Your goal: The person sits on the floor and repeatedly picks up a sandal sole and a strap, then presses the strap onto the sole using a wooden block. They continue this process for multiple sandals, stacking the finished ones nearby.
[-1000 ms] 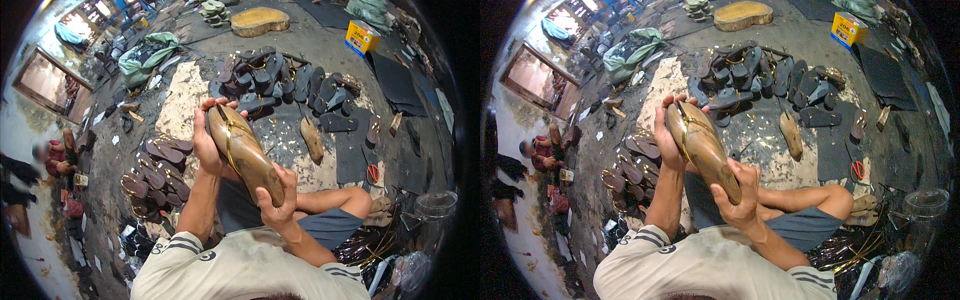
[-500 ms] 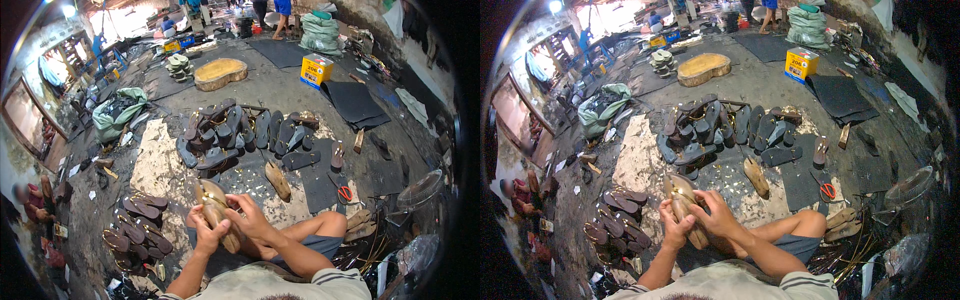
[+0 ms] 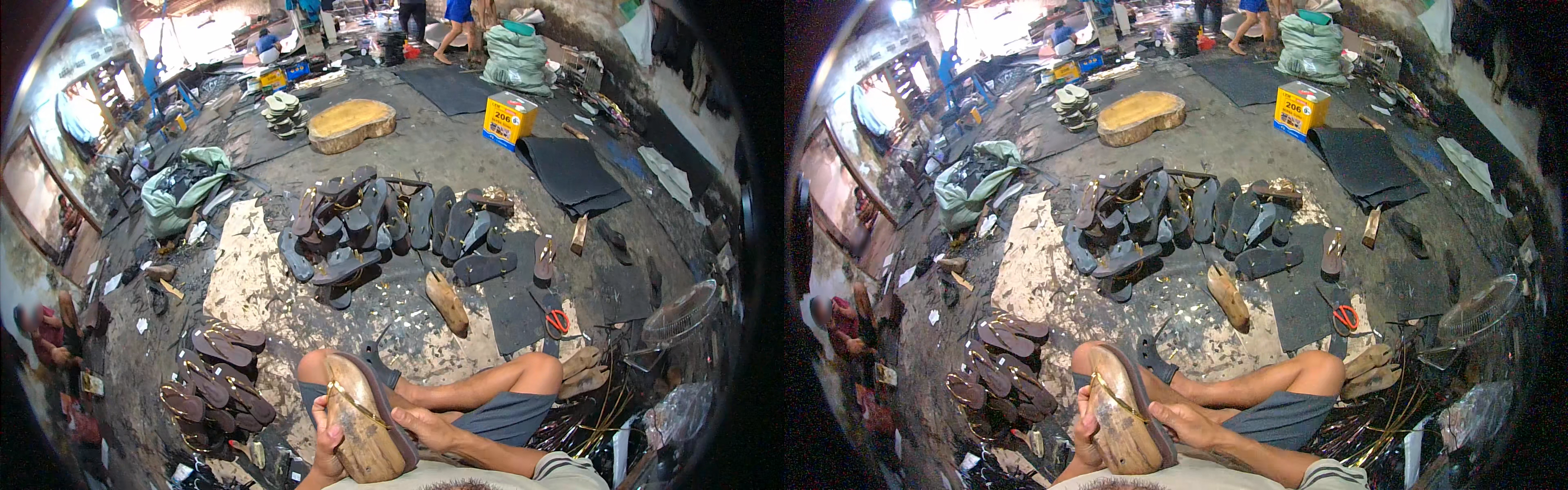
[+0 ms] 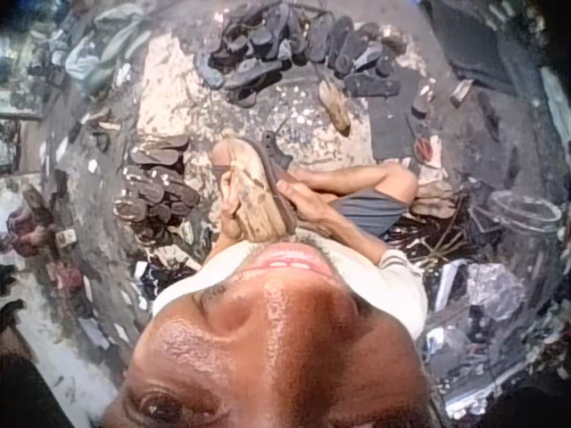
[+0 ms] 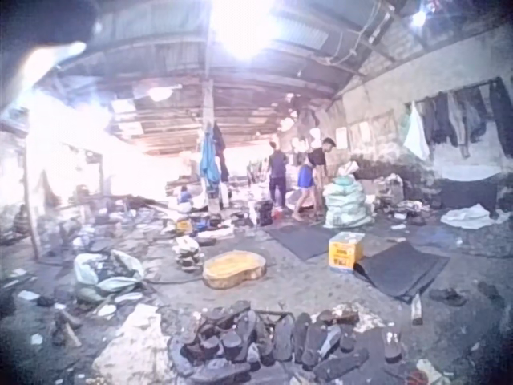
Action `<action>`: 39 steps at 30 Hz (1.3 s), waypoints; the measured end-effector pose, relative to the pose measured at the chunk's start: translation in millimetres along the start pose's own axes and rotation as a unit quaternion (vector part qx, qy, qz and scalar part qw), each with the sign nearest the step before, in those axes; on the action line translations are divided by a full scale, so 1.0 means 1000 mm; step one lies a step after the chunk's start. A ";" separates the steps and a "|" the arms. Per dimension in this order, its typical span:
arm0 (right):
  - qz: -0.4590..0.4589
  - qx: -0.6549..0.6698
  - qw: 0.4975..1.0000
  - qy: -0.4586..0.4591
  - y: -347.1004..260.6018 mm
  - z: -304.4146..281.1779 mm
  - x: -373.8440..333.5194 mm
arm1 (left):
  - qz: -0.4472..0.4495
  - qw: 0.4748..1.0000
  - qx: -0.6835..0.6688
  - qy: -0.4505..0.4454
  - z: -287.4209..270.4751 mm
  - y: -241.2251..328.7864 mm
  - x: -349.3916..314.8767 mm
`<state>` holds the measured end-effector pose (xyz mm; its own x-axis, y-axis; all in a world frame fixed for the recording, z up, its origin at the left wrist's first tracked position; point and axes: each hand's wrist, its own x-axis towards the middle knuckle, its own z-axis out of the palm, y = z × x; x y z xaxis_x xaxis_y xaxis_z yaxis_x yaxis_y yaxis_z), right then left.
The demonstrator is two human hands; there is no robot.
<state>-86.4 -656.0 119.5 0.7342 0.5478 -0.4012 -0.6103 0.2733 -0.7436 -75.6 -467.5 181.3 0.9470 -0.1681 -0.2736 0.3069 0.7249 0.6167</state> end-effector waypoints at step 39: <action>-0.089 0.171 0.981 -0.025 -0.050 -0.019 0.070 | -0.227 0.963 0.138 0.053 -0.068 -0.032 -0.029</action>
<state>1.2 -646.3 118.9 0.8283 0.5024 -0.2479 -0.5436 0.6136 -0.5727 -119.4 -440.4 119.1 0.6988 -0.3462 -0.6260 0.7143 0.3858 0.5839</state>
